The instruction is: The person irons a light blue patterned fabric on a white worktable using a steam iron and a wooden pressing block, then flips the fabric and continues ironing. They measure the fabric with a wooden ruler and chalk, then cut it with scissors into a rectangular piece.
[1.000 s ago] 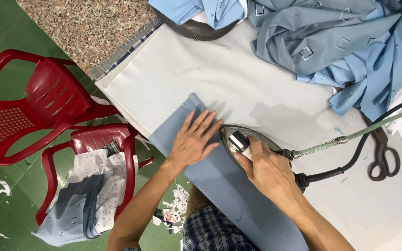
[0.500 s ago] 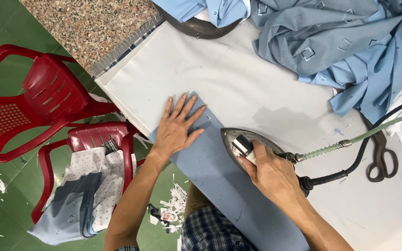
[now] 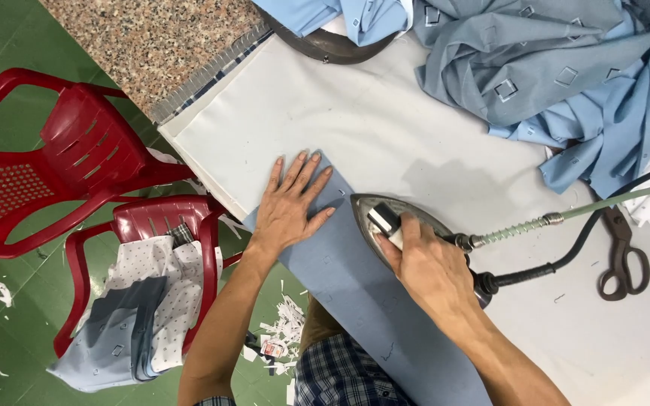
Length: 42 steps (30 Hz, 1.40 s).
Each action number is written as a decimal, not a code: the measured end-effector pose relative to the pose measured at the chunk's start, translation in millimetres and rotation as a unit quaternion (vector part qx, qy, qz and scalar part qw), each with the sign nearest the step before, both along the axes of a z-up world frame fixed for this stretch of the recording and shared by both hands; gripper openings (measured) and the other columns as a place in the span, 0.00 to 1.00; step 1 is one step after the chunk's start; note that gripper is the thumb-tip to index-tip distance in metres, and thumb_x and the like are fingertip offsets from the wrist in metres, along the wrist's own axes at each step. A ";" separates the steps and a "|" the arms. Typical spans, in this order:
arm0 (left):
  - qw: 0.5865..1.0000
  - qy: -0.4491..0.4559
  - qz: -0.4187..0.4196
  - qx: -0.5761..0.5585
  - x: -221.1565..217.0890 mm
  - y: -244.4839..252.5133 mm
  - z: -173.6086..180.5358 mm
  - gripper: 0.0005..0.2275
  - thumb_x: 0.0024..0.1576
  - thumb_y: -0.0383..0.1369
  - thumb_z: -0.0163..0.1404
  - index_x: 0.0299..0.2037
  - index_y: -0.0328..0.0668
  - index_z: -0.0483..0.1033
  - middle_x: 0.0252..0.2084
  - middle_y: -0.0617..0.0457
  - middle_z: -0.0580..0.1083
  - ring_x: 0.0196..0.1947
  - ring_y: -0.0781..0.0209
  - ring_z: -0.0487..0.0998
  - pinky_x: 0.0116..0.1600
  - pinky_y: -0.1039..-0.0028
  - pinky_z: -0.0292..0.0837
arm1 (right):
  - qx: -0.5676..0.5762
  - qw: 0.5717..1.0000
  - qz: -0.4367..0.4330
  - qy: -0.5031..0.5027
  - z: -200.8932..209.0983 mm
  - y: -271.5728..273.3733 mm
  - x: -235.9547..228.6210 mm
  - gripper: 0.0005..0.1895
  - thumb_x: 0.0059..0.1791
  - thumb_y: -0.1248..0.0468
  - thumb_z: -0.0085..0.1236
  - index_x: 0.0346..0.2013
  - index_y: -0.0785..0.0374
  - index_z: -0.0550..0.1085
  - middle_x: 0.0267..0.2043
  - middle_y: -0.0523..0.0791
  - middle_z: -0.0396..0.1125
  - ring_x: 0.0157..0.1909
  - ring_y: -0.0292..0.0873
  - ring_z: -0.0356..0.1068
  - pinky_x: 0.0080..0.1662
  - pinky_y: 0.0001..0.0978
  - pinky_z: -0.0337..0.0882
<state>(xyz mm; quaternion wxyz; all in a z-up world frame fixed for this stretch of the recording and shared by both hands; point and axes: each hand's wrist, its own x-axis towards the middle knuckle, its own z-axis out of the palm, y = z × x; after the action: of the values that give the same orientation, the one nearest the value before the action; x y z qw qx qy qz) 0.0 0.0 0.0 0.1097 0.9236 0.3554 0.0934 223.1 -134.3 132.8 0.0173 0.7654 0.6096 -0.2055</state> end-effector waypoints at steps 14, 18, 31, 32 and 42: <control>1.000 -0.003 0.007 -0.017 1.5 0.9 4.6 0.31 0.62 0.60 0.38 0.72 0.59 0.60 0.77 0.55 0.55 0.77 0.55 0.49 0.78 0.54 0.29 | -0.026 1.000 -0.004 0.016 1.8 21.5 -5.6 0.31 0.56 0.39 0.40 0.56 0.63 0.67 0.32 0.53 0.73 0.33 0.59 0.79 0.36 0.52 0.77; 1.000 -0.003 0.012 -0.025 1.6 1.8 3.3 0.31 0.62 0.60 0.38 0.73 0.59 0.60 0.77 0.55 0.55 0.77 0.55 0.49 0.78 0.54 0.28 | -0.031 0.999 -0.009 0.006 -2.7 32.1 -9.8 0.31 0.57 0.39 0.38 0.57 0.62 0.65 0.33 0.51 0.72 0.34 0.57 0.79 0.38 0.51 0.78; 0.996 -0.066 0.013 -0.055 -4.6 1.8 3.0 0.39 0.64 0.55 0.39 0.75 0.30 0.40 0.74 0.41 0.58 0.76 0.48 0.53 0.80 0.53 0.31 | -0.028 0.999 0.017 -0.005 -6.2 102.2 -33.1 0.29 0.57 0.38 0.38 0.44 0.62 0.66 0.32 0.56 0.72 0.34 0.65 0.78 0.39 0.58 0.76; 0.994 -0.094 0.031 -0.040 -4.8 -0.7 1.7 0.41 0.63 0.54 0.43 0.75 0.29 0.40 0.75 0.39 0.56 0.76 0.45 0.52 0.79 0.51 0.32 | -0.025 0.999 0.022 0.000 -5.9 104.2 -34.0 0.28 0.57 0.39 0.37 0.44 0.63 0.65 0.32 0.56 0.71 0.35 0.66 0.77 0.40 0.59 0.76; 0.960 -0.250 0.121 0.037 41.8 -109.3 -28.3 0.55 0.51 0.54 0.60 0.72 0.20 0.34 0.74 0.22 0.45 0.73 0.21 0.44 0.72 0.29 0.37 | 0.039 0.998 0.034 0.035 -10.7 104.1 -32.3 0.25 0.56 0.42 0.39 0.42 0.64 0.65 0.31 0.57 0.72 0.35 0.67 0.77 0.40 0.61 0.75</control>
<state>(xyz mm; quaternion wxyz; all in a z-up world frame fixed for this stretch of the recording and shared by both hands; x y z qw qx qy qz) 41.8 -109.3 -28.3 0.1486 0.8242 0.4219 0.3472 190.8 -30.2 122.2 -0.0268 0.7370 0.6426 -0.2076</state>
